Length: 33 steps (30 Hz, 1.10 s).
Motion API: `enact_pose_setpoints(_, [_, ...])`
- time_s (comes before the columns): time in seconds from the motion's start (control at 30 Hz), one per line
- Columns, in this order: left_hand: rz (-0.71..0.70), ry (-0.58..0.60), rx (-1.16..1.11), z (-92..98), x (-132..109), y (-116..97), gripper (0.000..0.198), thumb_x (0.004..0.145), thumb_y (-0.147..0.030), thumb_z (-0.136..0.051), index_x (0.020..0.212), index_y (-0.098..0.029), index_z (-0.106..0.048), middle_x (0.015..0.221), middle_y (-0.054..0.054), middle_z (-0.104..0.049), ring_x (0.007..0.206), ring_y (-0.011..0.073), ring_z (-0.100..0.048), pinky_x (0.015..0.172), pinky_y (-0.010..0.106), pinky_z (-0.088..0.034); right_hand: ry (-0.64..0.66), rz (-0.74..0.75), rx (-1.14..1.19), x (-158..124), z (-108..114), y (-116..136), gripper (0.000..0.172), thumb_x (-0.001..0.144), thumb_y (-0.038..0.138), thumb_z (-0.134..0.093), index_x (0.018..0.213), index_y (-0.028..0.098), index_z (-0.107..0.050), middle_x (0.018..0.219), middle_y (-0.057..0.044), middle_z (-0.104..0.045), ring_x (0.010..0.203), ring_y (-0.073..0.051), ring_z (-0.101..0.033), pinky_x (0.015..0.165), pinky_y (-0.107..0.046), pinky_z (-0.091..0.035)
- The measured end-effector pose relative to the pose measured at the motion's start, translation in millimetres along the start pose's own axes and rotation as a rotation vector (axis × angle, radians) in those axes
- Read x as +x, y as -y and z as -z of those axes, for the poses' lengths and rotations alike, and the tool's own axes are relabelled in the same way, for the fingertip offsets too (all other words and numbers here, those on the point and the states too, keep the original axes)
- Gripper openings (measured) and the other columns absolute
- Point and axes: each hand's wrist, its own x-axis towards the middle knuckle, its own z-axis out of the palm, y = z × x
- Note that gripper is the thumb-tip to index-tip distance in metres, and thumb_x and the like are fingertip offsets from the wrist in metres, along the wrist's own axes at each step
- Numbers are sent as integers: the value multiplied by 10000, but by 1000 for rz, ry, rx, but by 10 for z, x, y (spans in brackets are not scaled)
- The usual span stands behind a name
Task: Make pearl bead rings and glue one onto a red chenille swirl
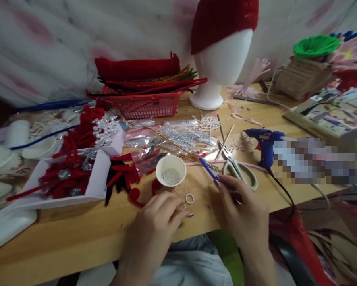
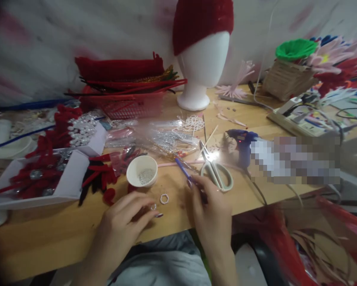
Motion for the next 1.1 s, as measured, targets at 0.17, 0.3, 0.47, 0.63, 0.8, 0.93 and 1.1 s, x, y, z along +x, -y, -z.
enact_pose_setpoints(0.17, [-28,78,172,-185,132,-55,105,917,-184,-624,1010,-187,-672,967,42,-712,901,202,-679,863,367,-577,12,171,-77,105,-121,-21,125,933,208,-588,1017,217,-680,936,-58,-749,847,-216,-694,746,-338,-532])
enact_pose_setpoints(0.3, [-61,84,256,-235,168,-88,154,967,-222,-550,950,-185,-698,944,41,-718,864,186,-677,829,345,-575,30,231,-9,107,-138,-59,132,940,122,-549,975,201,-649,939,-60,-730,903,-209,-668,813,-347,-525])
enact_pose_setpoints(0.47, [-121,83,335,-216,192,-99,269,1004,-266,-475,928,-173,-715,912,46,-732,801,171,-690,725,302,-587,84,185,64,83,-125,-88,171,935,73,-525,966,200,-636,946,-56,-713,907,-205,-640,817,-359,-517])
enact_pose_setpoints(0.63, [-199,90,401,-179,202,-105,266,997,-257,-491,902,-171,-725,925,51,-745,858,194,-708,713,298,-597,67,182,79,90,-109,-68,173,929,78,-540,995,210,-632,979,-59,-699,933,-206,-630,835,-374,-515])
enact_pose_setpoints(0.8, [-147,42,385,-101,57,-107,211,983,-247,-530,1037,-154,-712,901,55,-733,836,180,-694,727,274,-581,126,391,130,8,47,-54,219,870,94,-623,1048,212,-669,1026,-82,-685,967,-227,-615,847,-408,-514])
enact_pose_setpoints(0.93, [-220,-23,413,-75,-77,-65,216,928,-171,-614,1129,-146,-691,1040,98,-720,933,204,-656,785,308,-560,293,533,148,-82,114,-73,280,837,89,-604,1078,191,-704,1094,-107,-697,990,-254,-597,841,-452,-532])
enact_pose_setpoints(1.1, [-291,43,448,-106,-122,0,264,924,-176,-615,1180,-143,-673,1225,114,-705,1089,268,-617,867,406,-520,363,544,70,-89,50,-62,329,841,85,-582,1121,191,-718,1137,-113,-712,996,-256,-609,845,-461,-543])
